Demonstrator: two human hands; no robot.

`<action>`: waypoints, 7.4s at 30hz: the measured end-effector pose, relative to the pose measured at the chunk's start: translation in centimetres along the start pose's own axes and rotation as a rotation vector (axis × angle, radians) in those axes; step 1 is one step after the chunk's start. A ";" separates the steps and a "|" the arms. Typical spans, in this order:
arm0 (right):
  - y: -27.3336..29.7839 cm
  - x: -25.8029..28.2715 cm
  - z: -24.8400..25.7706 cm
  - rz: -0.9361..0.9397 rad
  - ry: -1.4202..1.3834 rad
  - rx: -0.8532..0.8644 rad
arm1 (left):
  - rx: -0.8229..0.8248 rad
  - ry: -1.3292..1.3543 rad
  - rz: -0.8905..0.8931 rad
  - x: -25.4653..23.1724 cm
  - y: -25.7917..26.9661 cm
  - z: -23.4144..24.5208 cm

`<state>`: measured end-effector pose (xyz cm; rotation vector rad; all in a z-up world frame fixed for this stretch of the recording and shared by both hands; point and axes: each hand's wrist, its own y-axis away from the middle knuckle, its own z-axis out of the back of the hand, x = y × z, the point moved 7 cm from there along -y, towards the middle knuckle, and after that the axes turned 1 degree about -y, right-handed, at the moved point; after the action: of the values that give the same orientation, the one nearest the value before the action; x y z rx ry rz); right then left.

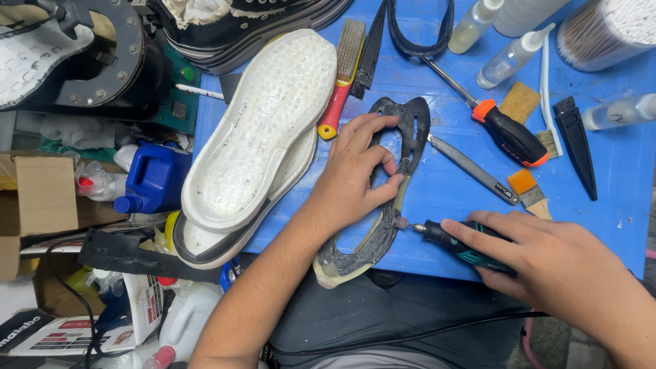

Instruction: The person uses a rotary tool to grind the surface of a detached black shoe sole. They then apply a liquid adhesive from a bottle along the edges and inner channels of the sole. Finally, they use a utility knife to scrape and clean the treated areas.

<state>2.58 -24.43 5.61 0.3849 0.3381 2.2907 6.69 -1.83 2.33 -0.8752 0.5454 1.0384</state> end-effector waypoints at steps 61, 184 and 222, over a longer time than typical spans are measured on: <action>-0.2 -2.7 2.1 -0.302 -0.513 -0.107 | -0.129 -0.074 0.018 -2.8 1.3 3.6; -1.4 8.2 10.2 0.328 -0.202 -0.746 | -0.213 1.253 0.493 -3.5 4.5 4.1; -1.4 6.8 -4.9 0.392 -2.053 0.325 | 0.043 0.827 0.255 -4.1 2.0 0.2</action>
<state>-2.79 -19.13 1.75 2.6295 -0.4799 1.0386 3.15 -3.26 4.83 -1.2111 1.3959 0.8530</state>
